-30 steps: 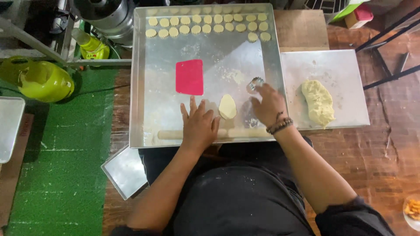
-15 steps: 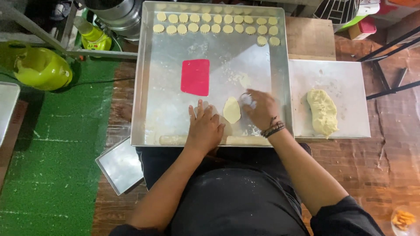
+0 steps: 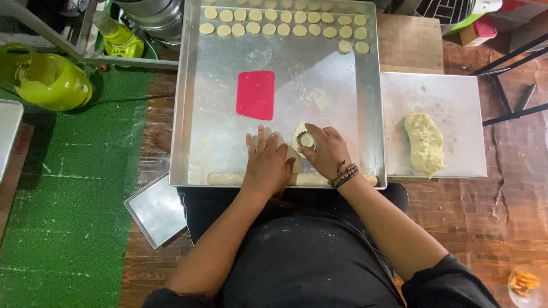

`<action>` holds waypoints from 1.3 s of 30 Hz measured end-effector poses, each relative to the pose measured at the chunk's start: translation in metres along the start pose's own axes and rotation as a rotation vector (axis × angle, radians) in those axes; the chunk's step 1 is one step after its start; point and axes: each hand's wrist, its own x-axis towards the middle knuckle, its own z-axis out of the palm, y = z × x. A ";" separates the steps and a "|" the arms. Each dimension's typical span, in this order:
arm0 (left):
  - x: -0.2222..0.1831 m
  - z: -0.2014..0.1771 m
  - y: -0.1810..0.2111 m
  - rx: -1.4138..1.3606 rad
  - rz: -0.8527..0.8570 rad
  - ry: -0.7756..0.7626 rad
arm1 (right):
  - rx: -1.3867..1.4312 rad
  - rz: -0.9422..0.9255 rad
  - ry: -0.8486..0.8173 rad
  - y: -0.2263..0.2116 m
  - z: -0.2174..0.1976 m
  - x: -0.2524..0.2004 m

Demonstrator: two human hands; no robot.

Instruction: The person rolls out dough using a rolling pin and then uses a small circular cutter to create uniform pieces on a baking tray.

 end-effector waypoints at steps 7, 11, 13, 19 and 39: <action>0.002 -0.004 -0.001 -0.018 -0.021 0.013 | 0.050 -0.078 0.126 0.001 -0.010 -0.006; 0.002 0.004 -0.006 0.012 0.036 0.113 | -0.027 0.140 -0.070 -0.003 -0.042 -0.024; 0.002 0.005 -0.012 0.051 0.087 0.041 | -0.033 0.089 -0.198 0.022 -0.029 -0.036; -0.008 0.006 -0.025 0.170 0.244 -0.183 | -0.077 0.039 -0.545 0.006 -0.080 -0.045; -0.003 -0.025 -0.020 0.209 0.232 -0.257 | -0.235 -0.183 -0.470 0.018 -0.057 -0.038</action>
